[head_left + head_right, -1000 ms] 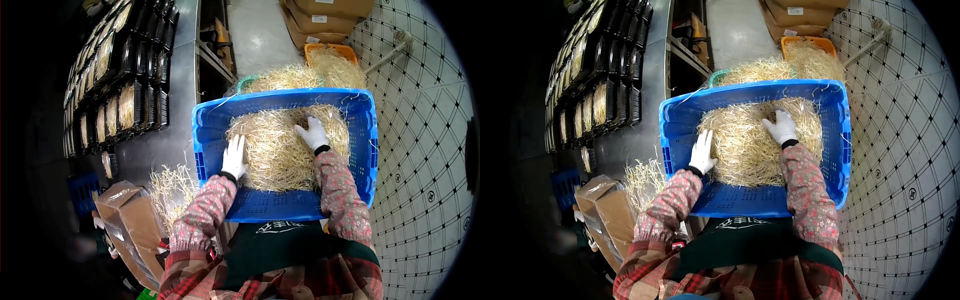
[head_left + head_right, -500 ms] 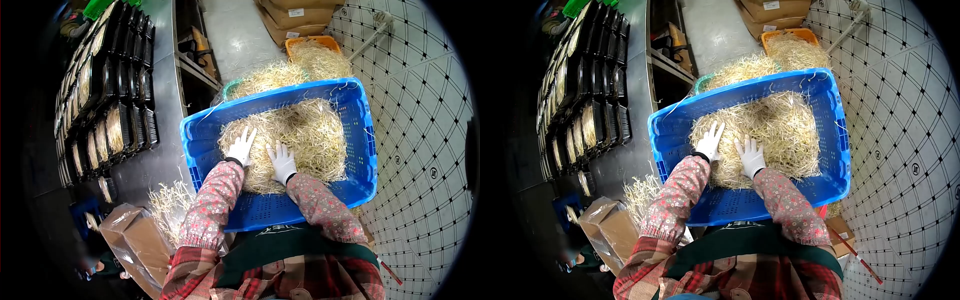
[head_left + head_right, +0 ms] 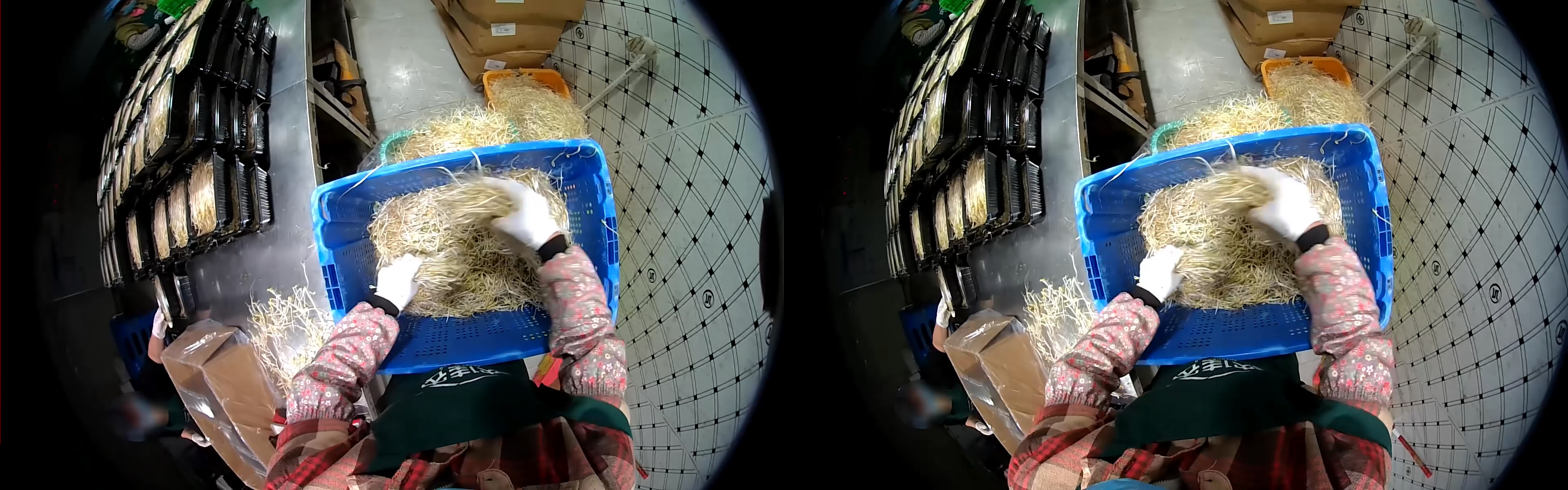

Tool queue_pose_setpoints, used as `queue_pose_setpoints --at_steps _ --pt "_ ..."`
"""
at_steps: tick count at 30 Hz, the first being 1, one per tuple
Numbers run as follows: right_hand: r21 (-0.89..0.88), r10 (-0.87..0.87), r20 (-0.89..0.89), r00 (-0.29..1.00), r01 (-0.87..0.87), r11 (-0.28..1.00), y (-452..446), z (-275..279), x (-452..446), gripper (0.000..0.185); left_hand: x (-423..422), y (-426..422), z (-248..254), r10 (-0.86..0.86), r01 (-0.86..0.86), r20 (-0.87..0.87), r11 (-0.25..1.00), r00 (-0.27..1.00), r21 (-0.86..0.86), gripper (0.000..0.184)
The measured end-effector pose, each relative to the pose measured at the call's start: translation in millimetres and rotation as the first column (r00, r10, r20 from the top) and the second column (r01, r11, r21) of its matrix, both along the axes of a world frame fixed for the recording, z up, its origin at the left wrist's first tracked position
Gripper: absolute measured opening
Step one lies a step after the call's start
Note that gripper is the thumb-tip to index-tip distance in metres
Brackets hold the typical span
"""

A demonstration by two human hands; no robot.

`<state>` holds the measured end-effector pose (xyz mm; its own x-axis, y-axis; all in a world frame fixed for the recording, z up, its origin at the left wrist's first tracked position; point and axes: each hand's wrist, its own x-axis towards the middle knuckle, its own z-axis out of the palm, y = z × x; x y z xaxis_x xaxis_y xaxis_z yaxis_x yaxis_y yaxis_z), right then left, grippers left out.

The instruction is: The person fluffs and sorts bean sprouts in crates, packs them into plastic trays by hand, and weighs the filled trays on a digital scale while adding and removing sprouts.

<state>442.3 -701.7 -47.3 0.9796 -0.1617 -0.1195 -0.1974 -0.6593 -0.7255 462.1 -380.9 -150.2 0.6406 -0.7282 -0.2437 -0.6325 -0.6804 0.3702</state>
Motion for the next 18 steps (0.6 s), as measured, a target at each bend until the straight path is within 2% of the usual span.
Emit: queue_pose_setpoints --at_steps 1,2,3,4,6,9,10,12,13,14,16,18 --pt "0.029 0.052 0.079 0.996 -0.054 0.998 10 -18 7 0.061 -5 -8 -1 -0.004 0.003 0.011 1.0 1.0 0.021 0.057" --pt "-0.136 0.207 0.039 0.978 -0.2 0.97 23 -37 14 0.071 -7 -15 3 -0.014 0.016 -0.021 0.997 1.0 0.072 0.067" --pt "-0.278 0.287 -0.268 0.92 -0.359 0.891 43 -50 27 0.082 -12 -19 3 -0.016 0.018 -0.03 0.996 0.999 0.09 0.071" --pt "-0.358 0.363 -0.298 0.883 -0.456 0.815 53 -66 25 0.087 -17 -19 4 -0.02 0.024 -0.039 0.994 0.999 0.107 0.076" --pt "-0.345 0.373 -0.407 0.834 -0.518 0.783 48 -76 17 0.09 -28 -8 1 0.027 -0.022 -0.04 0.994 0.999 0.108 0.08" --pt "-0.307 0.227 -0.263 0.938 -0.304 0.902 13 -91 -8 0.088 -46 15 -10 0.076 -0.072 -0.08 0.996 0.994 0.054 0.088" --pt "-0.239 0.178 -0.291 0.94 -0.251 0.938 0 -85 -12 0.086 -50 15 -11 0.075 -0.072 -0.079 0.997 0.994 0.042 0.092" --pt "-0.307 0.011 -0.154 0.988 -0.058 0.95 -9 -101 -35 0.087 -51 -3 6 0.037 -0.035 -0.073 0.999 0.997 0.038 0.101" --pt "-0.363 -0.032 -0.089 0.996 -0.003 0.932 -7 -106 -45 0.094 -51 -7 3 -0.001 0.005 -0.079 0.999 0.997 0.054 0.109" --pt "-0.401 -0.029 -0.086 0.996 -0.008 0.916 -2 -102 -52 0.102 -51 -10 1 -0.006 0.011 -0.082 0.999 0.997 0.053 0.109" --pt "-0.398 0.05 -0.111 0.993 -0.09 0.913 19 -105 -72 0.109 -51 -16 -3 -0.033 0.046 -0.08 0.985 0.996 0.164 0.113" --pt "-0.343 0.221 -0.261 0.94 -0.305 0.889 44 -109 -89 0.114 -45 -17 -14 -0.037 0.05 -0.063 0.974 0.997 0.223 0.118"
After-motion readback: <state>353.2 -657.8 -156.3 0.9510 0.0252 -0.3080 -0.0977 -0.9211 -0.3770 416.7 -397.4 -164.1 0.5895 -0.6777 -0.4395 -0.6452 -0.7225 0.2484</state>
